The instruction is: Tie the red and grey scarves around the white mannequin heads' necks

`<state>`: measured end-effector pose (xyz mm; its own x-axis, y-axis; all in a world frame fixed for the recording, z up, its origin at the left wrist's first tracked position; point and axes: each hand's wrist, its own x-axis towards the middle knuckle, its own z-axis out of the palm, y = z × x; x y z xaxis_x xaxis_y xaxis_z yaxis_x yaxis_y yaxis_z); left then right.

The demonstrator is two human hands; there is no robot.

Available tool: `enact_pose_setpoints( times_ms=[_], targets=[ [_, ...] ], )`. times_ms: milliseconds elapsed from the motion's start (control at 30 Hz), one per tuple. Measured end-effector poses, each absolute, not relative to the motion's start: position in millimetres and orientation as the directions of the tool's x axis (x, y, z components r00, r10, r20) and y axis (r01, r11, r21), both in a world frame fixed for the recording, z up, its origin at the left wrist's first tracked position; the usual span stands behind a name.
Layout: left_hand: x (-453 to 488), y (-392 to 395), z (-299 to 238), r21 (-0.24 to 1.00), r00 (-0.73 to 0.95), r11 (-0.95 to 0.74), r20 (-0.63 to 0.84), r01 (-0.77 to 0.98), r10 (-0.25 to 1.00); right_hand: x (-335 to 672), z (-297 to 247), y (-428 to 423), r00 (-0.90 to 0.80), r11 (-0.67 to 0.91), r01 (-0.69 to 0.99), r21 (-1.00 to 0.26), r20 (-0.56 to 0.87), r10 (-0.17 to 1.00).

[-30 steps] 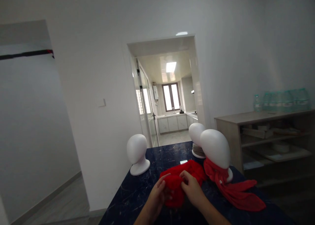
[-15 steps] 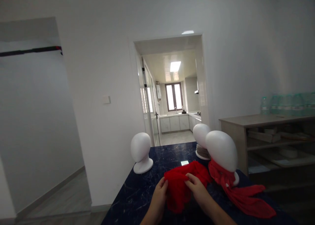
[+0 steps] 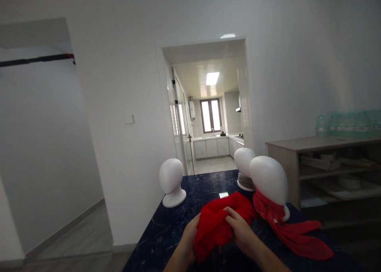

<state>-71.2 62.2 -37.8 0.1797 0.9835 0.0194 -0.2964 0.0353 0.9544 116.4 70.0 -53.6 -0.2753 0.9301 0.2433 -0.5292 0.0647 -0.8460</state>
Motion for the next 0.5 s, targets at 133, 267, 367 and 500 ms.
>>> enact_pose_setpoints(
  times_ms=[133,267,367,500],
  targets=[
    [-71,70,-45,0.901,0.211,0.085,0.007,-0.424,0.977,117,-58,71,-0.382,0.065,-0.365,-0.929,0.213,0.899],
    [-69,67,-45,0.944,0.163,-0.075,0.133,-0.321,0.978,119,-60,79,-0.366,0.145,-0.233,-0.962,0.225,0.903],
    [-63,52,-36,0.949,0.223,-0.298,0.315,-0.108,0.923,120,-55,80,-0.272,0.198,-0.247,-0.948,0.264,0.925],
    [-55,37,-28,0.833,0.248,-0.477,0.417,0.282,0.875,119,-50,75,-0.305,0.217,-0.32,-0.922,0.317,0.898]
  ],
)
